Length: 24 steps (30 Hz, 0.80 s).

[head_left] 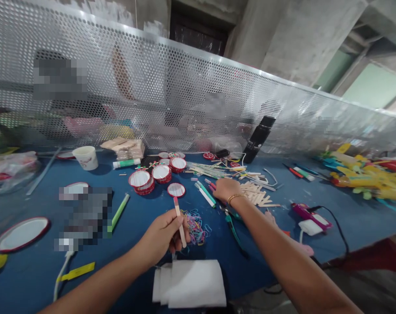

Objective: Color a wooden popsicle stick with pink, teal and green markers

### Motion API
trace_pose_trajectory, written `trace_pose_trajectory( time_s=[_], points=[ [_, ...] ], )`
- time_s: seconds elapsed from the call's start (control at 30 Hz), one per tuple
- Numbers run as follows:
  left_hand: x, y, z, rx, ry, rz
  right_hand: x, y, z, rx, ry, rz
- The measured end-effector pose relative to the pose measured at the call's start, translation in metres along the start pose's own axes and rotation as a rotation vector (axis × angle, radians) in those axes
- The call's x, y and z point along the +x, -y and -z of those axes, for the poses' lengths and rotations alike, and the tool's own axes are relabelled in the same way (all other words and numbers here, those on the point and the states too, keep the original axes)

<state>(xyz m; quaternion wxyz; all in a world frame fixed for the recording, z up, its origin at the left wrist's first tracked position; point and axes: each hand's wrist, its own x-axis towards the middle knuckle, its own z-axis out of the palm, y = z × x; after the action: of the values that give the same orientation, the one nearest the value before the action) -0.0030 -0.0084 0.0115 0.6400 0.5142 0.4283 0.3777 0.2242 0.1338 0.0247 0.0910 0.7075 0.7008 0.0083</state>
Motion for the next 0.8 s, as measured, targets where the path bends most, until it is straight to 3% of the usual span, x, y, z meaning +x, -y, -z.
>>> trace_pose_trajectory(
  time_s=[0.2,0.33,0.53,0.63,0.8],
  points=[
    [0.001,0.003,0.0,0.011,0.009,0.0,0.014,0.002,0.015,0.027,-0.111,0.107],
    [0.0,0.002,-0.002,0.021,0.015,-0.006,0.039,0.025,0.023,0.055,-0.151,0.285],
    [-0.003,0.0,-0.004,0.017,0.013,-0.004,0.065,0.051,0.02,0.098,-0.125,0.431],
    [-0.003,0.001,-0.003,0.0,0.019,-0.006,0.066,0.041,0.027,0.144,-0.128,0.464],
    [-0.003,0.001,-0.002,-0.01,0.025,-0.011,0.063,0.001,0.037,0.227,-0.034,0.501]
  ],
)
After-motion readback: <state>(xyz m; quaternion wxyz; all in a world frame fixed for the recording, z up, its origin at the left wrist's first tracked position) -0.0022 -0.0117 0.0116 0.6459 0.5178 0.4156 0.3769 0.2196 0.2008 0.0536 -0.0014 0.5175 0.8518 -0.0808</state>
